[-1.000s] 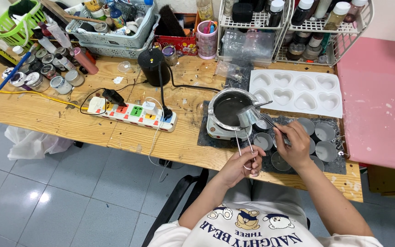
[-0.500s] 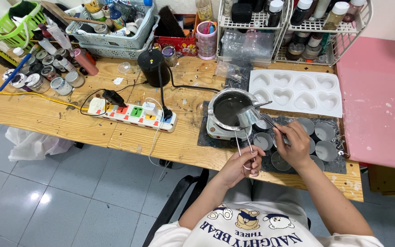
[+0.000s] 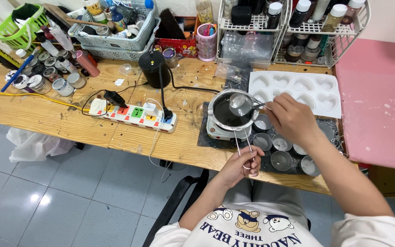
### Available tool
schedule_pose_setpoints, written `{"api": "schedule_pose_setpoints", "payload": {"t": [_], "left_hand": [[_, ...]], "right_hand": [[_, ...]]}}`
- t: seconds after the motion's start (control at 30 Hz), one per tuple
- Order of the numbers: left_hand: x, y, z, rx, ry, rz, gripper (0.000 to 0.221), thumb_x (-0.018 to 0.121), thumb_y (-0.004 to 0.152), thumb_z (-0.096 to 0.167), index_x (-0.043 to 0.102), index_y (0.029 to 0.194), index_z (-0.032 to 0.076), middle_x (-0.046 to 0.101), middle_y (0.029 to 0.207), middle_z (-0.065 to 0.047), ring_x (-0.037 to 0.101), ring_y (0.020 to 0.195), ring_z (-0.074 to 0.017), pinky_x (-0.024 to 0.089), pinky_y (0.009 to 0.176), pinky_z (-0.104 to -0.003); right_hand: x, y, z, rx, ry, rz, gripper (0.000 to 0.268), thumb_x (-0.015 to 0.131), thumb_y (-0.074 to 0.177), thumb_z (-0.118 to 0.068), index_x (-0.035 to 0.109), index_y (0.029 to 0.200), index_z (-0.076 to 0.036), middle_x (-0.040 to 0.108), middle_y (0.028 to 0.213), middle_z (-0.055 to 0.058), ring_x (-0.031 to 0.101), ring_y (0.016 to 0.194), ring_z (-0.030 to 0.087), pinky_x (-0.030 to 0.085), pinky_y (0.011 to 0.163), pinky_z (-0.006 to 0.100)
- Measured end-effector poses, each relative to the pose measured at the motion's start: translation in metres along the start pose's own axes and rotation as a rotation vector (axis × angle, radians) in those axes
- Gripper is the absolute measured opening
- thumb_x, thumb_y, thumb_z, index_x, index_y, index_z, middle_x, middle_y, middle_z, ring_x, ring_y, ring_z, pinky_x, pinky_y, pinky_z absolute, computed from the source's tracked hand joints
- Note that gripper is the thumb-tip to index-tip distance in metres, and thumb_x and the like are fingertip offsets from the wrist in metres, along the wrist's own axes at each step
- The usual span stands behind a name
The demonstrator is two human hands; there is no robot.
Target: Stirring and preparing wax in a production studio.
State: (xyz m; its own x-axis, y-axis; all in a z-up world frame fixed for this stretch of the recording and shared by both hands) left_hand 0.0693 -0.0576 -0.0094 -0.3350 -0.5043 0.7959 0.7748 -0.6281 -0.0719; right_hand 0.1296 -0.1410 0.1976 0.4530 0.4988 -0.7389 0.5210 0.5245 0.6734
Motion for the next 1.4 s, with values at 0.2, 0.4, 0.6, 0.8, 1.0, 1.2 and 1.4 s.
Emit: {"api": "schedule_pose_setpoints", "payload": {"t": [0.2, 0.4, 0.6, 0.8, 1.0, 1.2, 1.4], "left_hand": [[-0.001, -0.003, 0.0, -0.005, 0.027, 0.03, 0.018, 0.048, 0.11, 0.019, 0.057, 0.114, 0.003, 0.047, 0.077, -0.001, 0.049, 0.067, -0.0114, 0.039, 0.059, -0.025], [-0.001, -0.006, 0.003, -0.005, 0.07, 0.071, 0.018, 0.048, 0.109, 0.02, 0.056, 0.112, 0.004, 0.046, 0.076, 0.0, 0.05, 0.066, -0.0112, 0.04, 0.058, -0.025], [-0.01, -0.012, 0.004, -0.001, 0.076, 0.099, 0.019, 0.047, 0.109, 0.021, 0.055, 0.113, 0.004, 0.046, 0.076, 0.0, 0.049, 0.066, -0.0113, 0.041, 0.058, -0.025], [-0.009, -0.014, 0.007, 0.072, 0.03, 0.11, 0.021, 0.047, 0.108, 0.02, 0.054, 0.113, 0.002, 0.047, 0.074, -0.001, 0.048, 0.065, -0.012, 0.04, 0.057, -0.026], [-0.013, -0.012, 0.005, 0.128, -0.005, 0.121, 0.022, 0.046, 0.106, 0.02, 0.054, 0.113, 0.0, 0.047, 0.073, -0.002, 0.047, 0.064, -0.013, 0.038, 0.057, -0.026], [-0.014, -0.008, 0.001, 0.175, -0.043, 0.07, 0.023, 0.044, 0.106, 0.02, 0.054, 0.113, 0.0, 0.047, 0.073, -0.002, 0.046, 0.063, -0.0137, 0.038, 0.056, -0.027], [-0.012, -0.005, -0.003, 0.186, -0.036, 0.07, 0.023, 0.043, 0.107, 0.02, 0.054, 0.113, 0.001, 0.046, 0.073, -0.002, 0.046, 0.064, -0.0135, 0.038, 0.057, -0.027]], "right_hand": [[0.026, 0.019, 0.04, -0.005, -0.087, -0.182, 0.013, 0.072, 0.095, -0.016, 0.067, 0.091, -0.004, 0.064, 0.088, 0.007, 0.065, 0.086, 0.027, 0.052, 0.061, 0.04], [-0.013, -0.001, 0.093, 0.137, -0.114, -0.128, 0.014, 0.072, 0.101, -0.016, 0.067, 0.093, -0.005, 0.066, 0.091, 0.009, 0.066, 0.086, 0.03, 0.053, 0.07, 0.043], [-0.021, -0.069, 0.127, 0.342, -0.088, -0.199, 0.013, 0.07, 0.101, -0.017, 0.069, 0.095, -0.005, 0.067, 0.092, 0.011, 0.067, 0.086, 0.032, 0.054, 0.075, 0.044], [0.027, -0.116, 0.132, 0.37, -0.03, -0.378, 0.015, 0.07, 0.092, -0.02, 0.07, 0.091, -0.005, 0.069, 0.091, 0.011, 0.068, 0.085, 0.034, 0.055, 0.072, 0.045], [0.006, -0.132, 0.141, 0.517, 0.047, -0.333, 0.019, 0.075, 0.092, -0.024, 0.076, 0.099, -0.007, 0.073, 0.096, 0.011, 0.07, 0.086, 0.033, 0.055, 0.073, 0.042], [0.004, -0.191, 0.178, 0.873, 0.502, 0.063, 0.021, 0.079, 0.092, -0.013, 0.077, 0.111, -0.004, 0.073, 0.091, 0.007, 0.064, 0.078, 0.012, 0.051, 0.068, 0.028], [0.019, -0.241, 0.2, 0.951, 0.517, 0.442, 0.013, 0.074, 0.105, -0.009, 0.069, 0.109, 0.002, 0.07, 0.093, 0.004, 0.061, 0.078, 0.005, 0.05, 0.068, 0.022]]}}
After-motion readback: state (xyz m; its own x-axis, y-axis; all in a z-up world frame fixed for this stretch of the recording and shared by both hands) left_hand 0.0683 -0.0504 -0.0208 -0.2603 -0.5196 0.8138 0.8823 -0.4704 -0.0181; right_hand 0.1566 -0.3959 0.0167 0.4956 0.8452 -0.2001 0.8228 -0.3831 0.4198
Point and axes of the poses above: each hand's wrist, its own y-axis towards the middle knuckle, its own x-axis out of the palm, z = x × y, the point moved 9 cm from there along y, towards the middle knuckle
